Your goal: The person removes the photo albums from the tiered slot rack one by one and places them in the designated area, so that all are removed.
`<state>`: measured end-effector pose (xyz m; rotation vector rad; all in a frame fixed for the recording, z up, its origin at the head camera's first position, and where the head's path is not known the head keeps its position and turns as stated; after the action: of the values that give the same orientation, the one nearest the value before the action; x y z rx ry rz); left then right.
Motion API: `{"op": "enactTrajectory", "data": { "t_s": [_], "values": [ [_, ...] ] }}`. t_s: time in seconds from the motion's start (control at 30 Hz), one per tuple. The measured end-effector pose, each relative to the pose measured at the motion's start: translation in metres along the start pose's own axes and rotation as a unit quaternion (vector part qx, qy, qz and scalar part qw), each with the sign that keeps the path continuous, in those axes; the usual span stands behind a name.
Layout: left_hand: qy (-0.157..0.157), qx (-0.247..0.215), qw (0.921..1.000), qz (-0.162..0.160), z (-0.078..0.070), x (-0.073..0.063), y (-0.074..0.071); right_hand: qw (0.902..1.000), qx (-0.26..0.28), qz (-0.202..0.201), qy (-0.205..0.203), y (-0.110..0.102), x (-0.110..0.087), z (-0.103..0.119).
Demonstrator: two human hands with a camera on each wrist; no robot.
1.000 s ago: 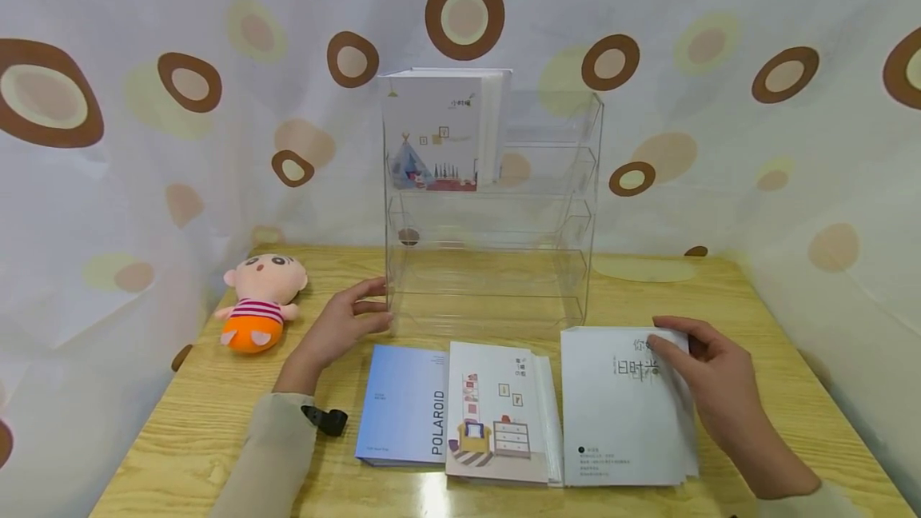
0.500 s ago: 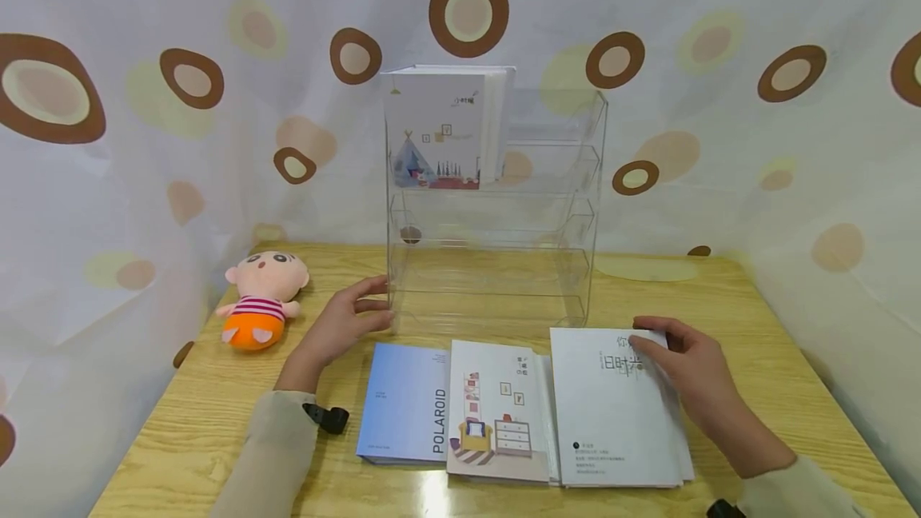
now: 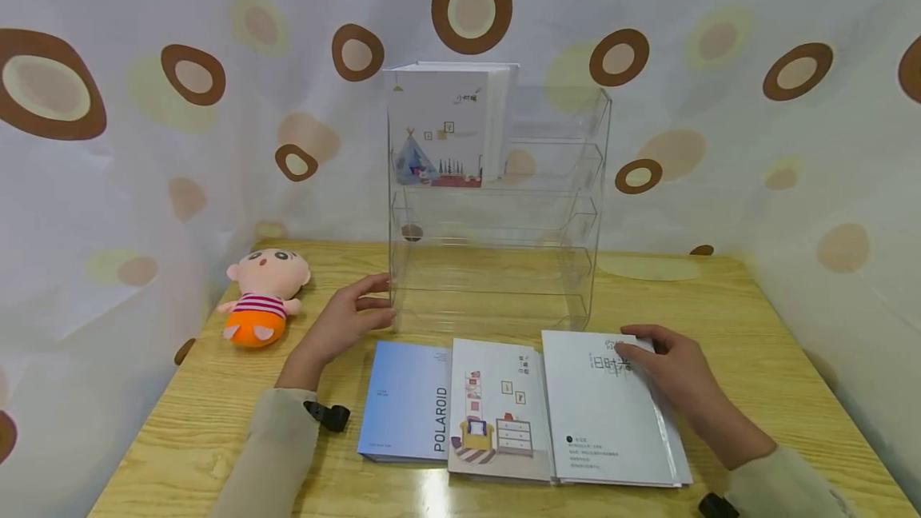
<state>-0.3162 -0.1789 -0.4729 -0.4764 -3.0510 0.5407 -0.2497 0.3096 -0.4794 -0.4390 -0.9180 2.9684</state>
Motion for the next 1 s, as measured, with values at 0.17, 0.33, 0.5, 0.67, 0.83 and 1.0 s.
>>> {"op": "enactTrajectory", "data": {
  "t_s": [0.17, 0.33, 0.5, 0.67, 0.83, 1.0],
  "values": [
    [-0.001, -0.002, 1.0000, 0.001, 0.001, -0.001, 0.000, 0.9997, -0.006, 0.015, 0.019, 0.003, 0.004, -0.006],
    [-0.001, -0.003, 1.0000, 0.002, 0.001, 0.000, 0.001, 0.9991, -0.007, 0.025, 0.034, 0.006, 0.009, -0.011],
    [0.001, -0.002, 1.0000, 0.003, 0.001, 0.001, 0.001, 0.9991, -0.012, 0.024, 0.032, 0.008, 0.010, -0.013],
    [-0.001, -0.001, 1.0000, 0.002, 0.002, 0.001, 0.000, 0.9991, -0.016, 0.026, 0.029, 0.009, 0.012, -0.013],
    [-0.006, -0.003, 1.0000, 0.001, 0.002, 0.001, -0.001, 0.9988, -0.022, 0.033, 0.030, 0.010, 0.014, -0.011],
    [-0.007, -0.007, 0.9999, 0.002, 0.002, 0.001, 0.000, 0.9983, -0.035, 0.033, 0.033, 0.009, 0.015, -0.009]
  ]
}}
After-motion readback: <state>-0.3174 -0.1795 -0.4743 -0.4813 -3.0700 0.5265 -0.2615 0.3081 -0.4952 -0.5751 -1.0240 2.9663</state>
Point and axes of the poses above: each hand's wrist, its own x-axis towards the middle knuckle, its own y-axis out of the palm, z = x × y, the point moved 10 cm from there along x, towards the middle knuckle
